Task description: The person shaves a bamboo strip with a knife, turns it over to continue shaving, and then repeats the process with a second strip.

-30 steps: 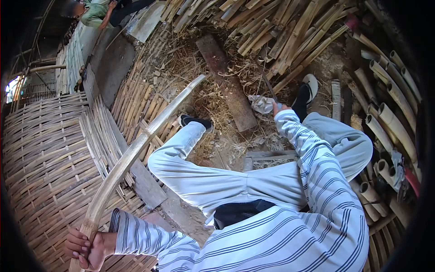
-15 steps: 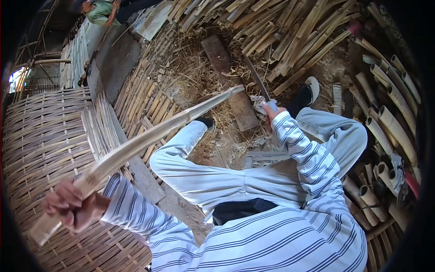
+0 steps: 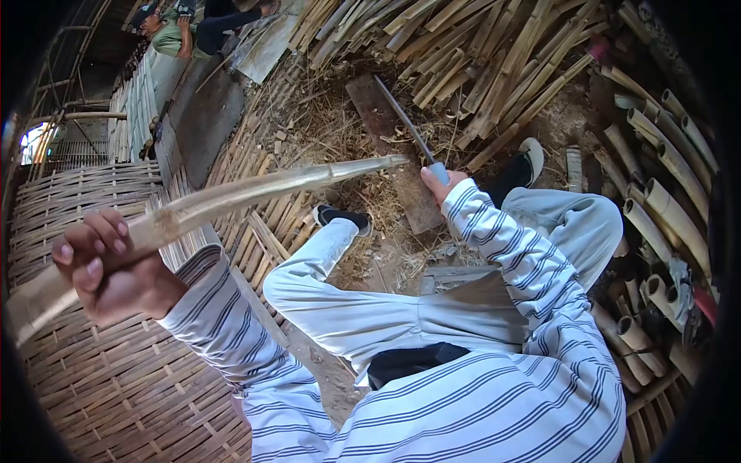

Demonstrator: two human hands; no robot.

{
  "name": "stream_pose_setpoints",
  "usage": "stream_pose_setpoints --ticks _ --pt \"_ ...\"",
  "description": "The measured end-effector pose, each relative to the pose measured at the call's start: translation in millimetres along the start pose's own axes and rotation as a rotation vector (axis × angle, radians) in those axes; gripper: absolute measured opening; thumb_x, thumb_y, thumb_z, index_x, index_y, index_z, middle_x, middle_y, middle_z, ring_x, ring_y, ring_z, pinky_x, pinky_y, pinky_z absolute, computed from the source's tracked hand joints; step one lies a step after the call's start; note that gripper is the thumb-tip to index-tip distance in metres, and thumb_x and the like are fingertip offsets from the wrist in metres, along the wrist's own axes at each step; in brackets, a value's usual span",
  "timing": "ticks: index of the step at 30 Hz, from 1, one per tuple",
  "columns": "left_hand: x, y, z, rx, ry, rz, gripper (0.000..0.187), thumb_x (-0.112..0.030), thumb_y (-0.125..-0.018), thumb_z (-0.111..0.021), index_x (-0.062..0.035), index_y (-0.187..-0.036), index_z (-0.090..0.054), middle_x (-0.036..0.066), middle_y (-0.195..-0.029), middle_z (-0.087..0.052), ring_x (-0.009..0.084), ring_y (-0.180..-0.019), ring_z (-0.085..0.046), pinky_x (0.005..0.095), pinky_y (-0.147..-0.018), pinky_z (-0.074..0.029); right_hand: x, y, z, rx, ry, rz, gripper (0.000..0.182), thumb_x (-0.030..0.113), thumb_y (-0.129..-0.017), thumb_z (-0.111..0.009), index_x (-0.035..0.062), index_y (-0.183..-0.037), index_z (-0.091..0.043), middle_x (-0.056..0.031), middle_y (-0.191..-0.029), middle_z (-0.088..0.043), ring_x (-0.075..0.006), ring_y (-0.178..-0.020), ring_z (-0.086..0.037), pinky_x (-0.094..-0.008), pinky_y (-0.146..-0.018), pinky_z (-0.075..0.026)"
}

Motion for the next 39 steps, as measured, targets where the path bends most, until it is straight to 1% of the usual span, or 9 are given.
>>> stream_pose_setpoints --ticks 9,11,17,21,27,31,35,37,39 --pt "40 -23 -23 -0.052 -0.010 0.122 0.025 -0.009 -0.047 -0.046 -0.0103 -0.070 -0.038 0.005 -0.057 -0.040 0.0161 -0.047 -0.037 0.0291 -0.051 -0.035 25 24 -9 0.093 0.174 0.038 0.050 0.053 -0.085 -0.054 0.0039 -0.077 -0.059 -0.0070 -0.055 -0.054 -0.0209 -0.049 -0.052 -0.0344 -0.048 -0.042" --pt "45 -28 -24 -0.072 -0.060 0.181 0.019 -0.009 -0.053 -0.046 -0.0094 -0.070 -0.037 0.007 -0.060 -0.041 0.0185 -0.051 -0.040 0.0319 -0.055 -0.037 28 27 -12 0.132 0.206 0.023 0.055 0.057 -0.085 -0.050 0.0032 -0.082 -0.063 -0.0140 -0.066 -0.061 -0.0295 -0.065 -0.060 -0.0405 -0.063 -0.047" --pt "37 -31 -39 -0.257 -0.157 0.256 0.012 -0.014 -0.068 -0.047 -0.0064 -0.074 -0.039 0.009 -0.064 -0.040 0.0206 -0.057 -0.042 0.0351 -0.061 -0.038 11 7 -24 0.061 0.096 0.104 0.053 0.055 -0.086 -0.050 0.0034 -0.083 -0.062 -0.0142 -0.067 -0.061 -0.0287 -0.066 -0.059 -0.0397 -0.063 -0.047" --pt "46 -46 -24 0.007 0.015 0.331 0.017 -0.017 -0.067 -0.048 -0.0055 -0.078 -0.042 0.008 -0.065 -0.037 0.0190 -0.057 -0.038 0.0327 -0.058 -0.034 34 21 -9 0.101 0.185 -0.051 0.052 0.053 -0.084 -0.055 0.0021 -0.091 -0.063 -0.0159 -0.077 -0.064 -0.0307 -0.074 -0.062 -0.0392 -0.069 -0.049" --pt "49 -61 -37 0.323 0.227 0.313 0.025 -0.020 -0.062 -0.051 -0.0052 -0.081 -0.044 0.006 -0.066 -0.036 0.0169 -0.056 -0.036 0.0300 -0.058 -0.032 29 2 -7 0.159 0.354 0.071 0.068 0.056 -0.073 -0.065 0.0031 -0.115 -0.056 -0.0184 -0.099 -0.063 -0.0334 -0.095 -0.061 -0.0395 -0.085 -0.048" --pt "44 -97 -53 0.537 0.375 0.328 0.031 -0.020 -0.061 -0.054 -0.0029 -0.086 -0.047 0.005 -0.065 -0.036 0.0150 -0.054 -0.033 0.0286 -0.054 -0.031 78 13 9 0.003 0.323 0.305 0.059 0.042 -0.063 -0.082 0.0048 -0.100 -0.056 -0.0091 -0.086 -0.062 -0.0184 -0.082 -0.061 -0.0309 -0.071 -0.049" --pt "35 -116 -96 0.708 0.576 0.359 0.038 -0.020 -0.061 -0.054 0.0005 -0.093 -0.052 0.003 -0.065 -0.036 0.0141 -0.052 -0.031 0.0269 -0.054 -0.029 107 19 9 -0.054 0.045 0.618 0.070 0.040 -0.054 -0.088 0.0051 -0.105 -0.054 -0.0093 -0.091 -0.064 -0.0222 -0.084 -0.062 -0.0336 -0.078 -0.050" --pt "37 -120 -119 0.771 0.607 0.342 0.032 -0.018 -0.069 -0.059 0.0009 -0.095 -0.054 0.006 -0.068 -0.046 0.0160 -0.055 -0.042 0.0289 -0.056 -0.035 105 8 0 0.003 -0.054 0.597 0.061 0.030 -0.053 -0.090 0.0059 -0.096 -0.054 -0.0021 -0.079 -0.061 -0.0126 -0.072 -0.059 -0.0273 -0.068 -0.050" --pt "47 -127 -137 0.649 0.505 0.349 0.039 -0.018 -0.062 -0.059 -0.0014 -0.095 -0.044 0.001 -0.067 -0.036 0.0121 -0.055 -0.031 0.0252 -0.061 -0.030 97 -4 -9 0.081 -0.242 0.567 0.056 0.027 -0.054 -0.090 0.0064 -0.092 -0.053 0.0007 -0.072 -0.060 -0.0090 -0.065 -0.057 -0.0245 -0.064 -0.049"
Point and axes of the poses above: each hand's wrist, its own y-axis away from the middle knuckle, its own z-axis out of the back of the hand, x = y × z, the point moved 7 cm from there along -y, towards the middle knuckle
